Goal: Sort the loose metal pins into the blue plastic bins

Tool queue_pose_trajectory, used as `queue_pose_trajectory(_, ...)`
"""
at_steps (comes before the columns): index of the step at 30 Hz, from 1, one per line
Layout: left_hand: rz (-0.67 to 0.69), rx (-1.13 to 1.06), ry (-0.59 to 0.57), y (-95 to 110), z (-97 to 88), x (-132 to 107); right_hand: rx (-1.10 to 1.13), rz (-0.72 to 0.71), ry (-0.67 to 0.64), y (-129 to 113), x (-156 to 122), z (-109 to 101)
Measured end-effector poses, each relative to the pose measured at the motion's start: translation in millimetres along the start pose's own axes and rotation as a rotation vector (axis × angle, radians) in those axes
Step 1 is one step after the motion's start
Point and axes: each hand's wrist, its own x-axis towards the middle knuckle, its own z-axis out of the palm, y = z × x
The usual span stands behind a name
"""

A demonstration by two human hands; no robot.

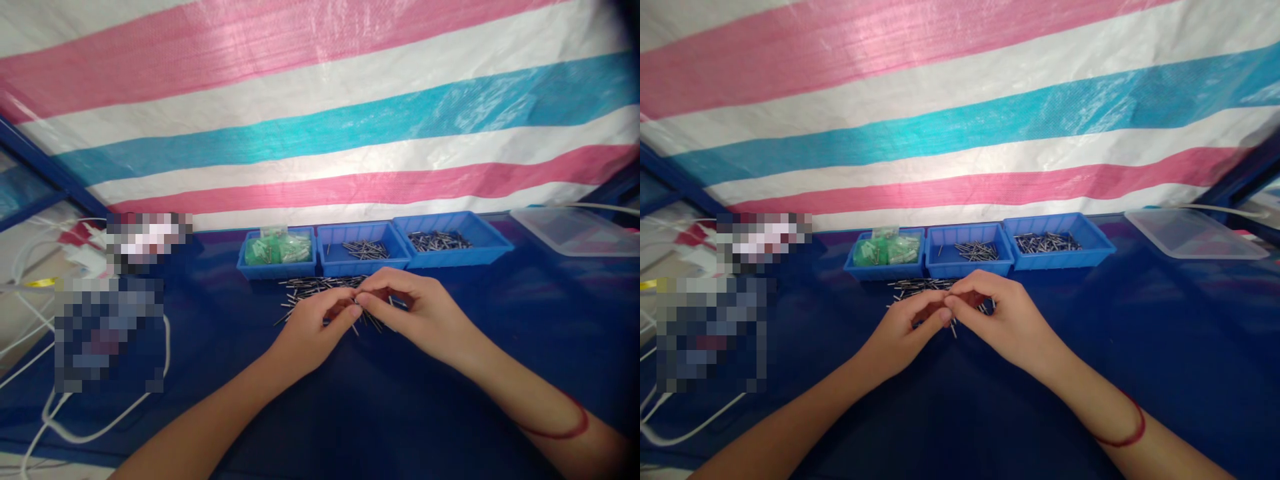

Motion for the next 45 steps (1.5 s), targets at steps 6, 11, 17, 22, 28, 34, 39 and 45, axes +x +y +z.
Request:
queue_pose_trajectory(6, 0.018, 0.021, 0.106, -6, -0.1, 1, -0.064, -0.18, -0.022, -3, -1, -2)
queue_pose_trajectory(11, 0.078, 0.106, 0.185, -2, -6.5, 1, -0.192, -0.274, -0.004, -1, 0, -7)
queue_pose_trajectory(17, 0.156, 0.274, 0.189, 3, -13.2, -1, -0.368, -0.379, -0.09, 3, 3, -10)
queue_pose_trajectory(22, 0.211, 0.548, 0.085, -6, -18.8, 0, -0.381, -0.256, 0.063, 10, 10, -28)
queue_pose_trajectory(28, 0.222, 0.807, -0.044, -18, -20.4, 2, -0.714, 0.055, 0.565, 38, 20, -82)
queue_pose_trajectory(34, 0.221, 0.858, -0.096, -17, -19.0, 2, -0.978, 0.212, 0.567, 59, 23, -109)
queue_pose_trajectory(39, 0.222, 0.868, -0.101, -16, -18.5, 2, -1.123, 0.364, 0.613, 73, 22, -125)
queue_pose_trajectory(45, 0.175, 0.95, -0.113, -10, -23.9, -1, -1.194, 0.426, 0.617, 76, 20, -134)
